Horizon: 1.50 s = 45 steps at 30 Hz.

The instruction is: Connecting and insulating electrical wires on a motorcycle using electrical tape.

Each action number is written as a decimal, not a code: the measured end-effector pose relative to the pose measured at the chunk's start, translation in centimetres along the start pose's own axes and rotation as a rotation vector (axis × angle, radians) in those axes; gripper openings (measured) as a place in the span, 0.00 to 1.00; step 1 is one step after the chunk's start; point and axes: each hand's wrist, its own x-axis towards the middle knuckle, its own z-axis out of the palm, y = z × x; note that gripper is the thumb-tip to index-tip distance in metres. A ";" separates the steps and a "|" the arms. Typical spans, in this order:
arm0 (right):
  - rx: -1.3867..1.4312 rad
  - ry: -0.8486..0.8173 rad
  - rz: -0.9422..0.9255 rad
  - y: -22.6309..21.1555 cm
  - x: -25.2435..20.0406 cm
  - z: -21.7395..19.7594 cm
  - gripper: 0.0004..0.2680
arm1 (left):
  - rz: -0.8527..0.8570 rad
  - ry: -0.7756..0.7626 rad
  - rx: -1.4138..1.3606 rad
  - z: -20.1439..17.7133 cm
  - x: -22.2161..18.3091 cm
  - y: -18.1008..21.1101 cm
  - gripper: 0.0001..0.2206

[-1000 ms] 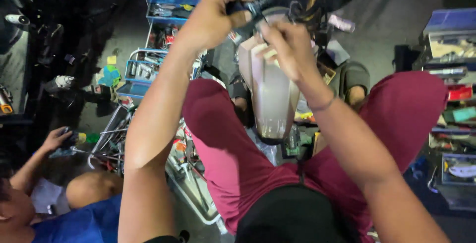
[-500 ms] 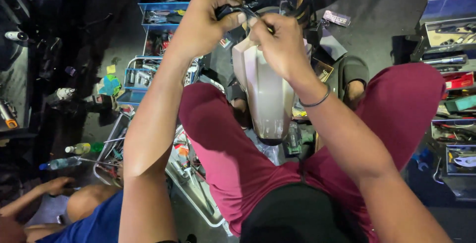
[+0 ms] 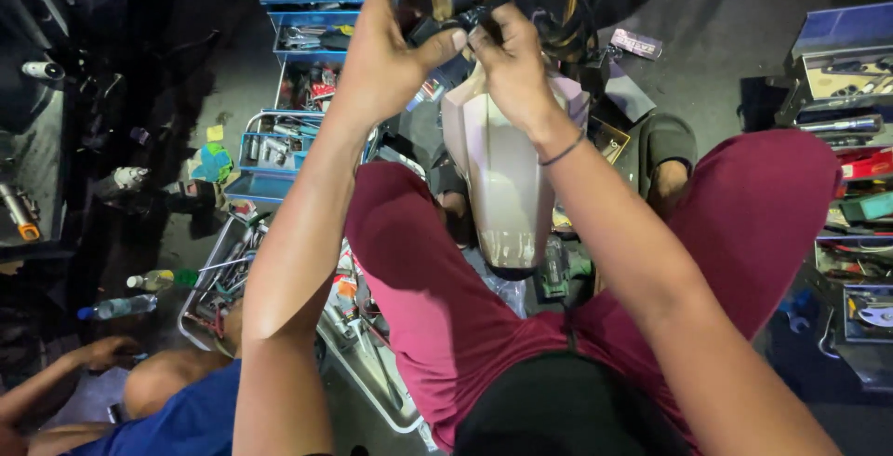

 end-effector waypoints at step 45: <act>-0.493 -0.149 0.224 -3.5 -1.9 -2.3 0.09 | -0.112 -0.091 1.000 3.0 3.0 0.1 0.14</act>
